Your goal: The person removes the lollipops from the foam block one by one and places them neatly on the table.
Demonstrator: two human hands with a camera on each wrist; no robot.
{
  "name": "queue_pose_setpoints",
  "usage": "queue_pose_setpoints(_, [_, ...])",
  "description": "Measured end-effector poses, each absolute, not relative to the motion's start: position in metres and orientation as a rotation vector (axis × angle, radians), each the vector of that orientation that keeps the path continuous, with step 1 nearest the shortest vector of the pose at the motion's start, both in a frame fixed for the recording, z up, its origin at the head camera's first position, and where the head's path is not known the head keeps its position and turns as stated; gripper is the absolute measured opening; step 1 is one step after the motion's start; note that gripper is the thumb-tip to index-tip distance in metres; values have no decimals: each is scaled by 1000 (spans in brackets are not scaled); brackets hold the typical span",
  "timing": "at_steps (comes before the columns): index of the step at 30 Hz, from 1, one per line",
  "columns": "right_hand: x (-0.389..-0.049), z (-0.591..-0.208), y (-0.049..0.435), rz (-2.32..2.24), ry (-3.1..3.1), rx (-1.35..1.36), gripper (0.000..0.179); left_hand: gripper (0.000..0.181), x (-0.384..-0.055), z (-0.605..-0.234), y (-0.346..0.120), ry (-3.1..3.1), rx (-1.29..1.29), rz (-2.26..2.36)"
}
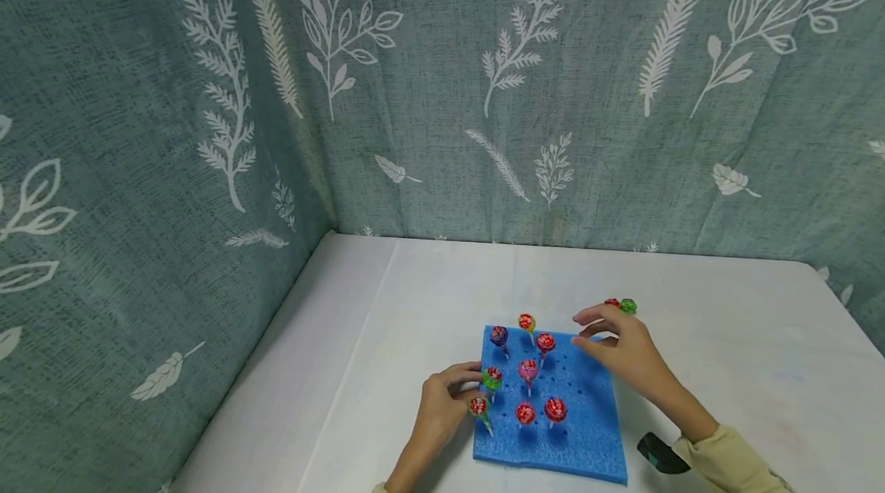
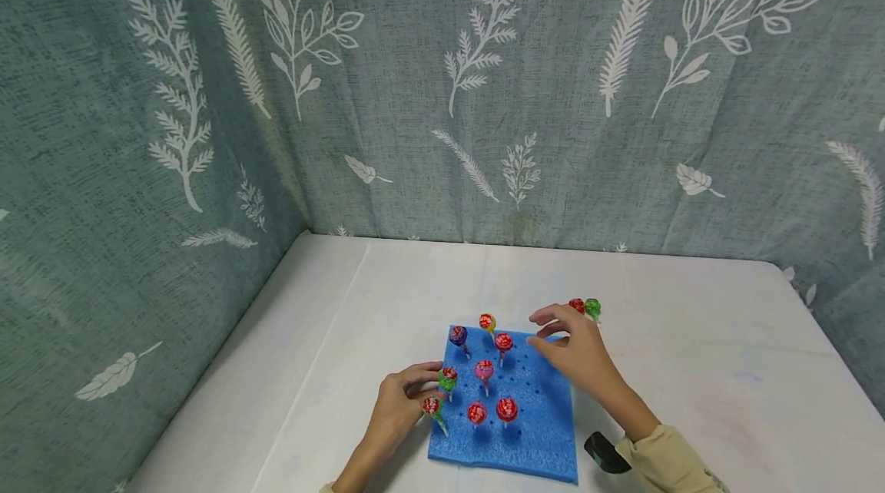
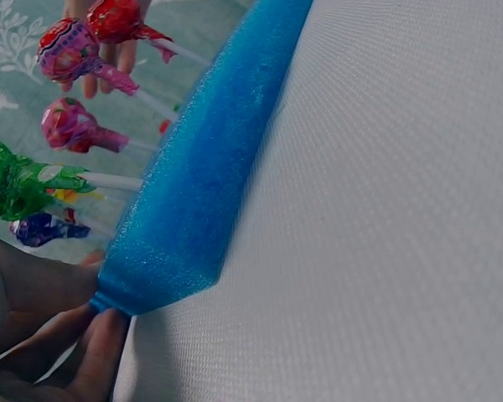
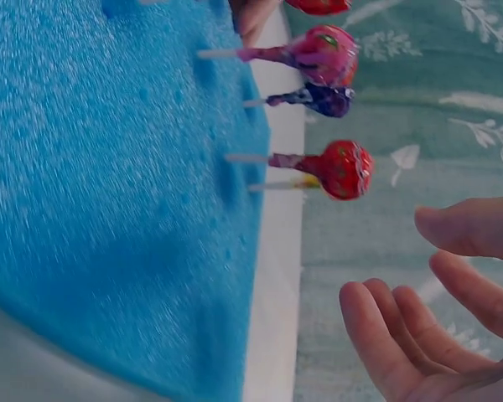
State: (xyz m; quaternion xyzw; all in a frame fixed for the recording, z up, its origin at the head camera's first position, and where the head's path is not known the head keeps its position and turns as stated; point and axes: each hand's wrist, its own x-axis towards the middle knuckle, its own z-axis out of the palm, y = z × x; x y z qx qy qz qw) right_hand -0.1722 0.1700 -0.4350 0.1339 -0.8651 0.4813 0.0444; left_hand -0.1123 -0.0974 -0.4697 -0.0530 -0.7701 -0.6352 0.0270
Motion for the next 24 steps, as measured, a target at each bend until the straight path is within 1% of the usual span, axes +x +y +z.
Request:
queue_pose_setpoints(8, [-167, -442, 157, 1567, -2595, 449, 28, 23, -114, -475, -99, -2351, -173, -1986])
queue_pose_setpoints(17, [-167, -457, 146, 1641, -2565, 462, 35, 25, -124, -505, -102, -2357, -166, -2007])
queue_pose_setpoints(24, [-169, -465, 133, 1712, -2515, 502, 36, 24, -125, -507, -103, -2353, -151, -1996])
